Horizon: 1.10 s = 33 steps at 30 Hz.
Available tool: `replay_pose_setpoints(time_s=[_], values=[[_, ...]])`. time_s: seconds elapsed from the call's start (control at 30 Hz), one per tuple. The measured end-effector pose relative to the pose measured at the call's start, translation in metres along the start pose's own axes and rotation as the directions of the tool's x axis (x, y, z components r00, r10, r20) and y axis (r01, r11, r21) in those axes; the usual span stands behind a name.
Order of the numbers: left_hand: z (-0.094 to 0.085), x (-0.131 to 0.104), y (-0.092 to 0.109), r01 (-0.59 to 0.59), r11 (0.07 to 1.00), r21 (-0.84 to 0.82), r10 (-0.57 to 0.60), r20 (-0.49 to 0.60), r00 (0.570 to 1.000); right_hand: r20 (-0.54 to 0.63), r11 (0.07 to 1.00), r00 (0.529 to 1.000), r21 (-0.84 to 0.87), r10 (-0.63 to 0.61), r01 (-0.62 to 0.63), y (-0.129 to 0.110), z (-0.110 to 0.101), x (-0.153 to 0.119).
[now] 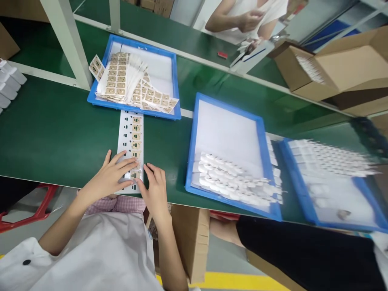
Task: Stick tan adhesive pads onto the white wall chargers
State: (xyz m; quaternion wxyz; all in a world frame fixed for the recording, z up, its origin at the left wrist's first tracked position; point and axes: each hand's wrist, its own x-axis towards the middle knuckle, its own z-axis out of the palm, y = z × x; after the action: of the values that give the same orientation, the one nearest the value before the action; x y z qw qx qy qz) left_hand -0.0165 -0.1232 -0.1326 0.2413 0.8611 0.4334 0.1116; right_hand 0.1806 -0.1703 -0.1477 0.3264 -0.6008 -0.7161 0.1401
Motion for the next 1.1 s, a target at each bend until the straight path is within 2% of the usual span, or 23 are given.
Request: replay_pose_setpoints(time_s=[0.13,0.3,0.63,0.8,1.1], values=[[0.004,-0.001,-0.002,-0.007,1.000,0.019,0.007,-0.022,1.000,-0.003,0.998,0.999,-0.052,-0.043,0.043,0.006,0.013,0.002],[0.005,-0.002,-0.003,-0.015,0.999,0.032,0.017,-0.058,0.998,0.014,0.998,1.000,-0.051,-0.025,0.026,0.007,0.012,0.000],[-0.006,-0.008,-0.009,-0.063,0.995,0.083,0.069,-0.073,0.995,0.070,0.998,0.998,-0.059,0.002,0.002,0.006,0.012,-0.012],[-0.002,-0.007,-0.008,-0.075,0.997,0.008,0.075,-0.043,0.996,0.059,0.999,0.998,-0.043,0.017,-0.014,0.003,0.009,-0.006],[-0.002,-0.009,-0.005,-0.059,0.997,-0.043,0.058,-0.038,0.998,0.094,0.987,0.988,-0.091,-0.121,0.129,-0.004,-0.006,0.003]])
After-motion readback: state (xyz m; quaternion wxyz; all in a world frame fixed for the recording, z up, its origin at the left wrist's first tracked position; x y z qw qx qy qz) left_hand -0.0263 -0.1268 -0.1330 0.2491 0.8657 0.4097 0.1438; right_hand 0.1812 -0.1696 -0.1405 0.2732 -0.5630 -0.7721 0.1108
